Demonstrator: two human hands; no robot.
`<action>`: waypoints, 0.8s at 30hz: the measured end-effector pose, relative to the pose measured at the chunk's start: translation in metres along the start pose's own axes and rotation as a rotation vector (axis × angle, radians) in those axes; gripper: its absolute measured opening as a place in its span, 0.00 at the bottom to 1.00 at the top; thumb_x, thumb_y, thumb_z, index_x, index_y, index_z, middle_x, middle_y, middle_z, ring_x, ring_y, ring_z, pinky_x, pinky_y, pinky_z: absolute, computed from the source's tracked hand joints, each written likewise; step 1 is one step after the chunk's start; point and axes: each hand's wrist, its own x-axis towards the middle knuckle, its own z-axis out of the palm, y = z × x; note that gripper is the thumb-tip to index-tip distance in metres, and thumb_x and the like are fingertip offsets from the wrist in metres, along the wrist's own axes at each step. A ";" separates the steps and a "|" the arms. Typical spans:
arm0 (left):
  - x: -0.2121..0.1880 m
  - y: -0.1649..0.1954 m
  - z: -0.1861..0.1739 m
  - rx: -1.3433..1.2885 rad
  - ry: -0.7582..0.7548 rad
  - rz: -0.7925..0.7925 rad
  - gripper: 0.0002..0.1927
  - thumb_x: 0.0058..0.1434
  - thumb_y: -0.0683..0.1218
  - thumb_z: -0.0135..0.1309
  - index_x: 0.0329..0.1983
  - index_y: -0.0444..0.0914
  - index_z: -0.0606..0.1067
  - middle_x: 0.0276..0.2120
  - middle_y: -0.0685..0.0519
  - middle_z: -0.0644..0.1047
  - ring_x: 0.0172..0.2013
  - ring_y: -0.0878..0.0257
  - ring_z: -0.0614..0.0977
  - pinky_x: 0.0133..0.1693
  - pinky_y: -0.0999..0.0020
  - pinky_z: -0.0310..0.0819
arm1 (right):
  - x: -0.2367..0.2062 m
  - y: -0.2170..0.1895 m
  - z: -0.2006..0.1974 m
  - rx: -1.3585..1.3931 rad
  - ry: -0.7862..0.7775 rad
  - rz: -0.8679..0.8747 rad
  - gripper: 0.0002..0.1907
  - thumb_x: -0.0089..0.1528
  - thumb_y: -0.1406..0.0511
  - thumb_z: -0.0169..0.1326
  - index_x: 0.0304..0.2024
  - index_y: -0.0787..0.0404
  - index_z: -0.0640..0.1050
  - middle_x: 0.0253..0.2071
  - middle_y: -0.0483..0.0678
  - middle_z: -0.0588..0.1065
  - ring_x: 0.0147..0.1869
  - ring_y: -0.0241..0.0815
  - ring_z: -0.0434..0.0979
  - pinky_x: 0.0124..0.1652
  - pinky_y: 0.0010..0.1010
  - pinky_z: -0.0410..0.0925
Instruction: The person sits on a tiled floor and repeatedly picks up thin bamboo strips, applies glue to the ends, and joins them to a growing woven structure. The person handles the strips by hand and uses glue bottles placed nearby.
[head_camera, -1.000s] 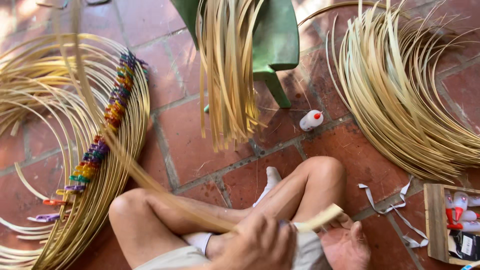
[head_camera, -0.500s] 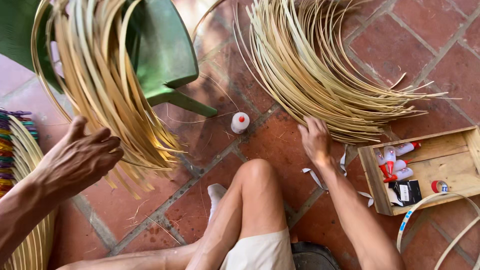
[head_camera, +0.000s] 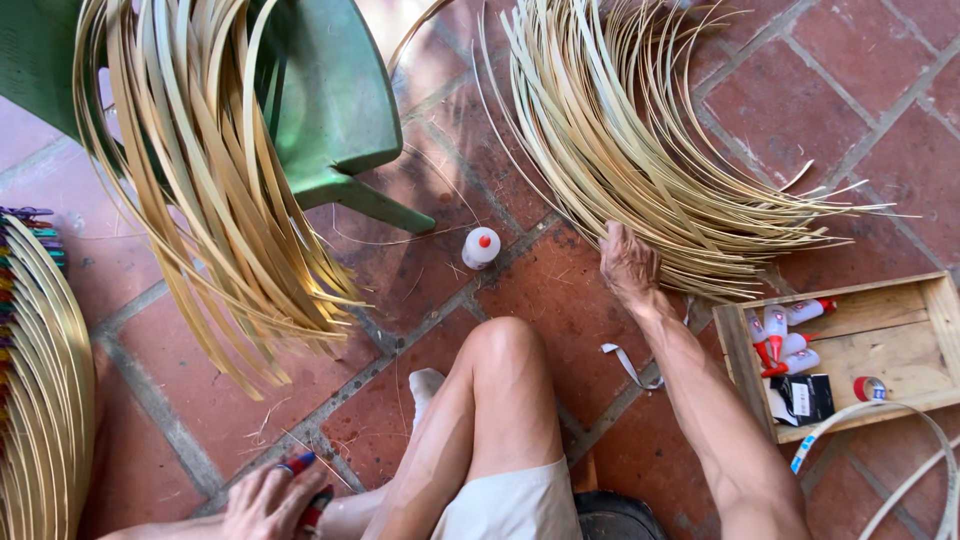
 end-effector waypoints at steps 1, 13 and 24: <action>-0.013 -0.006 0.012 -0.063 -0.061 0.060 0.34 0.31 0.51 0.67 0.48 0.43 0.80 0.42 0.44 0.78 0.44 0.46 0.78 0.45 0.48 0.72 | 0.000 0.003 0.001 -0.024 0.039 -0.039 0.13 0.65 0.66 0.52 0.46 0.71 0.74 0.33 0.59 0.72 0.28 0.51 0.75 0.19 0.41 0.66; -0.060 0.019 0.056 -0.062 -0.139 -0.492 0.34 0.33 0.41 0.64 0.49 0.50 0.82 0.41 0.52 0.78 0.46 0.52 0.79 0.48 0.58 0.76 | 0.018 0.016 0.002 -0.414 -0.109 -0.259 0.12 0.73 0.67 0.48 0.35 0.63 0.74 0.26 0.52 0.73 0.21 0.37 0.71 0.15 0.28 0.66; -0.048 0.029 0.052 -0.029 -0.181 -0.579 0.27 0.40 0.46 0.66 0.48 0.52 0.82 0.43 0.55 0.78 0.48 0.56 0.79 0.48 0.60 0.76 | 0.021 0.000 -0.012 0.067 -0.159 0.078 0.16 0.72 0.58 0.53 0.36 0.64 0.73 0.21 0.53 0.72 0.20 0.42 0.69 0.19 0.36 0.63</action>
